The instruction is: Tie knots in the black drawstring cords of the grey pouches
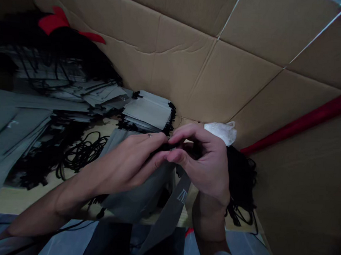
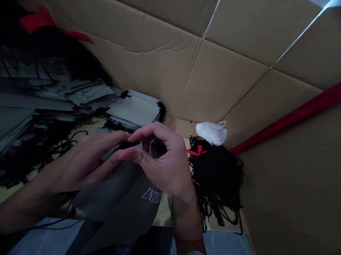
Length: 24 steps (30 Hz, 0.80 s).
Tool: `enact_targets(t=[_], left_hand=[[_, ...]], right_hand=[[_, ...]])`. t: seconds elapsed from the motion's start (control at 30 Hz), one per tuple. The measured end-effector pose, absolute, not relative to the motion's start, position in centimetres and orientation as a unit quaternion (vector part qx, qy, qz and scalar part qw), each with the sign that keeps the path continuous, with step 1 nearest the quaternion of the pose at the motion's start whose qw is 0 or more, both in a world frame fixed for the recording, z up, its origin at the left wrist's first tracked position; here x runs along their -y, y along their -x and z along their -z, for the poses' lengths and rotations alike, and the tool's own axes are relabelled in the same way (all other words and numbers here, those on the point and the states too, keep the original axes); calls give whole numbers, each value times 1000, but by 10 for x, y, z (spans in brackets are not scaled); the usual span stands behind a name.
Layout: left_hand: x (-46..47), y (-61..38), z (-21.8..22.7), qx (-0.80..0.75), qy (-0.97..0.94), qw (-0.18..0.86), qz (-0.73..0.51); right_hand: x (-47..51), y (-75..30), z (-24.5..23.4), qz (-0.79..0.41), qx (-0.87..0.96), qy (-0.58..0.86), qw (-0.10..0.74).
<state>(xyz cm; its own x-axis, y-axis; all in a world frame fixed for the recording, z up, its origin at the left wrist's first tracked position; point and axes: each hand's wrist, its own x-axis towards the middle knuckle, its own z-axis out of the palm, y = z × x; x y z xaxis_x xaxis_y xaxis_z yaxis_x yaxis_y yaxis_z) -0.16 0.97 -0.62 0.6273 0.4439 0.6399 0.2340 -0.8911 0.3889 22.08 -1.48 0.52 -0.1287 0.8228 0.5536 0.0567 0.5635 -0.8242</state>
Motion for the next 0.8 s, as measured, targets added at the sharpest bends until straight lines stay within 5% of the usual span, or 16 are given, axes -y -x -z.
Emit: enact_targets(t=[0.43, 0.8], left_hand=[[-8, -14, 13, -199, -887, -118, -400], [-13, -11, 14, -139, -858, -22, -494]], right_hand=[[12, -215, 0, -299, 706, 288, 574], [13, -204, 11, -296, 691, 276, 598]])
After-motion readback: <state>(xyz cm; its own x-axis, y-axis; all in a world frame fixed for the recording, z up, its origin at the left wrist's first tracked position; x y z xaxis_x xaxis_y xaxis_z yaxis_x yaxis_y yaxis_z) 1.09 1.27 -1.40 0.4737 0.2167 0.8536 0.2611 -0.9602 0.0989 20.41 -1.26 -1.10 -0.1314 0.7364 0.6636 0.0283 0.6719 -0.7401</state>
